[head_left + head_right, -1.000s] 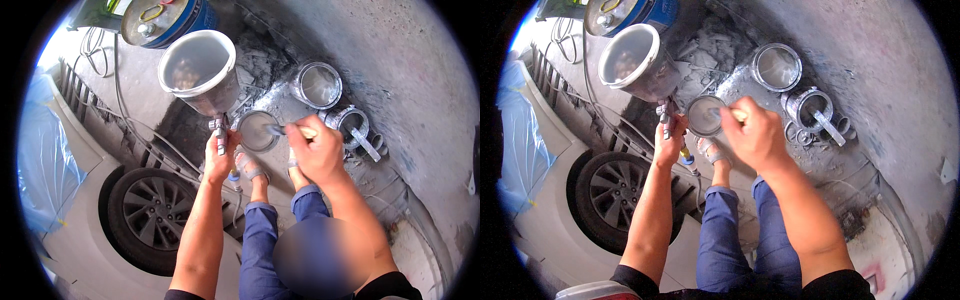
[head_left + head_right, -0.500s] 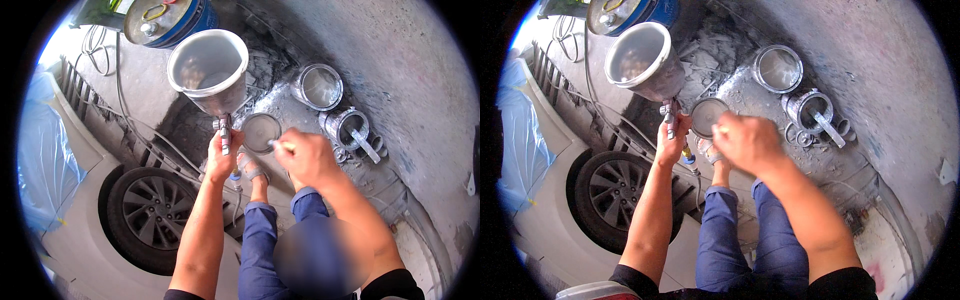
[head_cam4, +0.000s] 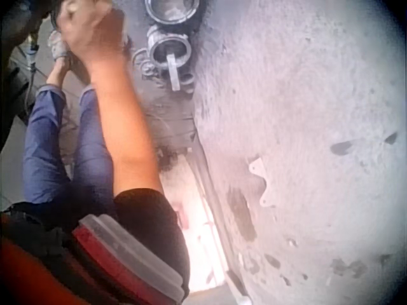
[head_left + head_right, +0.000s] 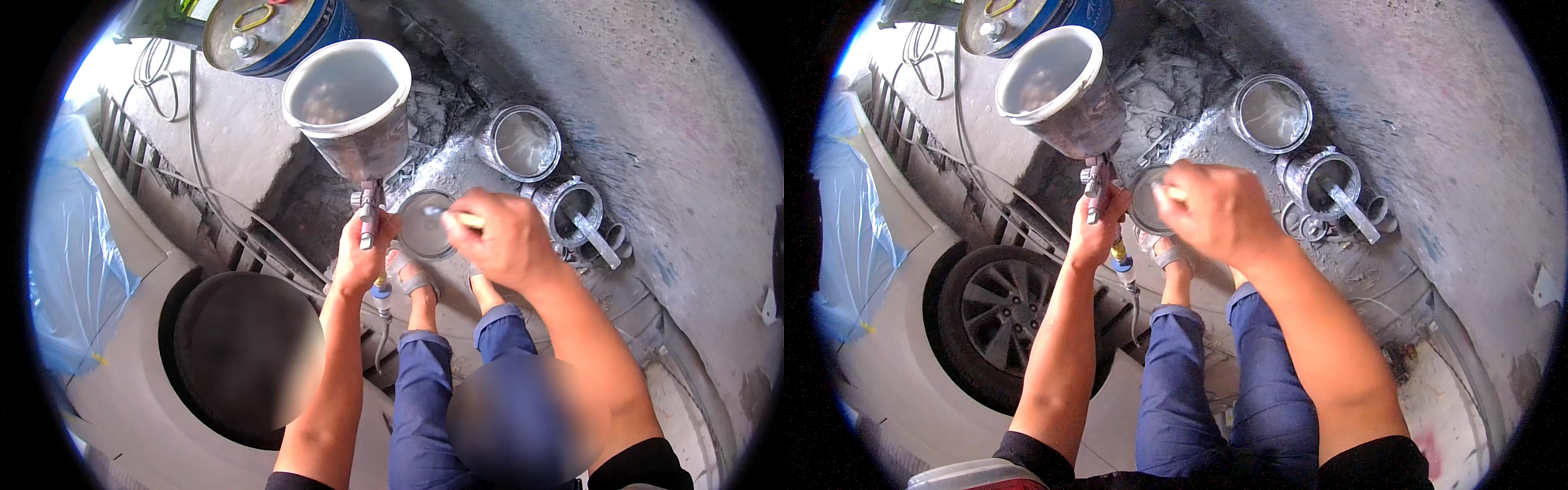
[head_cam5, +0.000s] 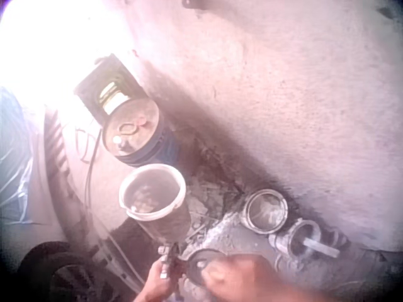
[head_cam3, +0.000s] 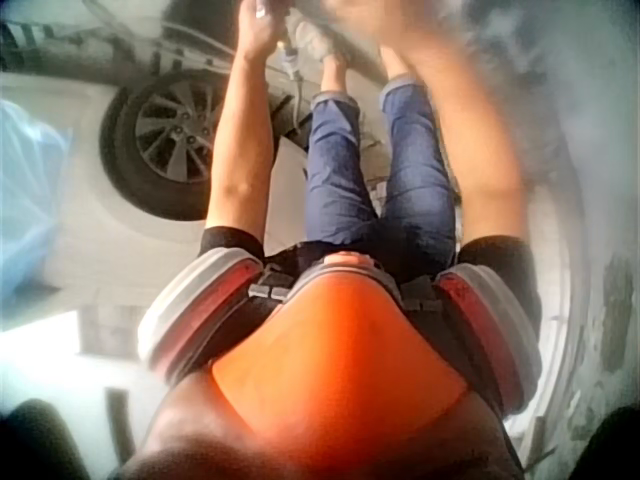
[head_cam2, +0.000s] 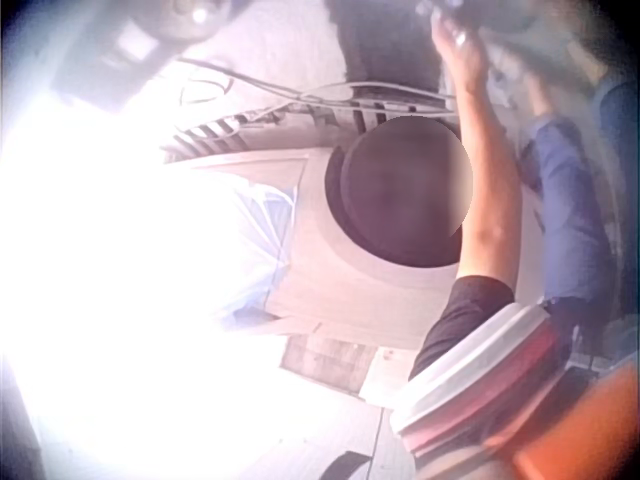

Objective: The person pours white paint from a large blue bucket into a spray gun cup using a funnel. They then use a brush to stir the paint in the cup and transfer additional paint from a smaller can into the cup, ensuring the mixture is ready for application.

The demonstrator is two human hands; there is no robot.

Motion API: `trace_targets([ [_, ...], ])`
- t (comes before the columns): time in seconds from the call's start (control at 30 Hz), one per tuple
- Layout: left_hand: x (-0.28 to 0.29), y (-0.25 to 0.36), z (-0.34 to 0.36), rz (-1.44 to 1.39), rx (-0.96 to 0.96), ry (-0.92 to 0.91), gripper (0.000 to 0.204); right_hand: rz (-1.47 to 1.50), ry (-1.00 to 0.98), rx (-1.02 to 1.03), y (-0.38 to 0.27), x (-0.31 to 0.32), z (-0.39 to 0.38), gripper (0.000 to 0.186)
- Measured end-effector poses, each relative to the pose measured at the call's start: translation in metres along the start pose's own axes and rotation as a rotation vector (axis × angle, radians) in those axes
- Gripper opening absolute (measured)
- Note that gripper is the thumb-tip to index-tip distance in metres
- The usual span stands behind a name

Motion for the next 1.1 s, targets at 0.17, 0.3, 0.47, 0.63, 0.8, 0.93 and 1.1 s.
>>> trace_targets([
  [0.17,0.002,0.000,0.003,0.018,0.023,-0.002,0.014,0.067,-0.157,0.177,-0.015,-0.004,-0.021,0.011],
  [0.3,0.005,0.003,0.000,0.007,0.014,-0.002,0.013,0.038,-0.118,0.051,0.000,0.019,-0.006,0.013],
  [0.47,0.001,-0.005,0.003,0.009,-0.028,-0.022,0.012,0.114,-0.208,0.114,-0.009,0.004,-0.009,0.015],
  [0.63,0.005,0.001,0.001,0.038,0.027,-0.035,0.013,0.103,-0.120,0.058,-0.001,0.028,-0.007,0.013],
  [0.8,0.008,0.003,0.003,0.026,-0.004,-0.109,0.012,0.190,-0.267,0.219,-0.006,0.016,-0.002,0.016],
  [0.93,0.012,0.004,0.003,0.061,-0.016,-0.091,0.012,0.185,-0.323,0.307,-0.006,0.028,-0.010,0.020],
  [1.1,0.008,0.010,0.002,0.050,0.012,-0.116,0.011,0.235,-0.273,0.226,-0.003,0.022,0.015,0.020],
])
Point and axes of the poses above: each hand's wrist, its own z-axis towards the middle knuckle, its own x-axis out of the back of the hand, y = z × x, the point moved 1 cm from there along z, towards the middle knuckle, and after that the axes turned 9 degrees about z, right-handed, at the moved point
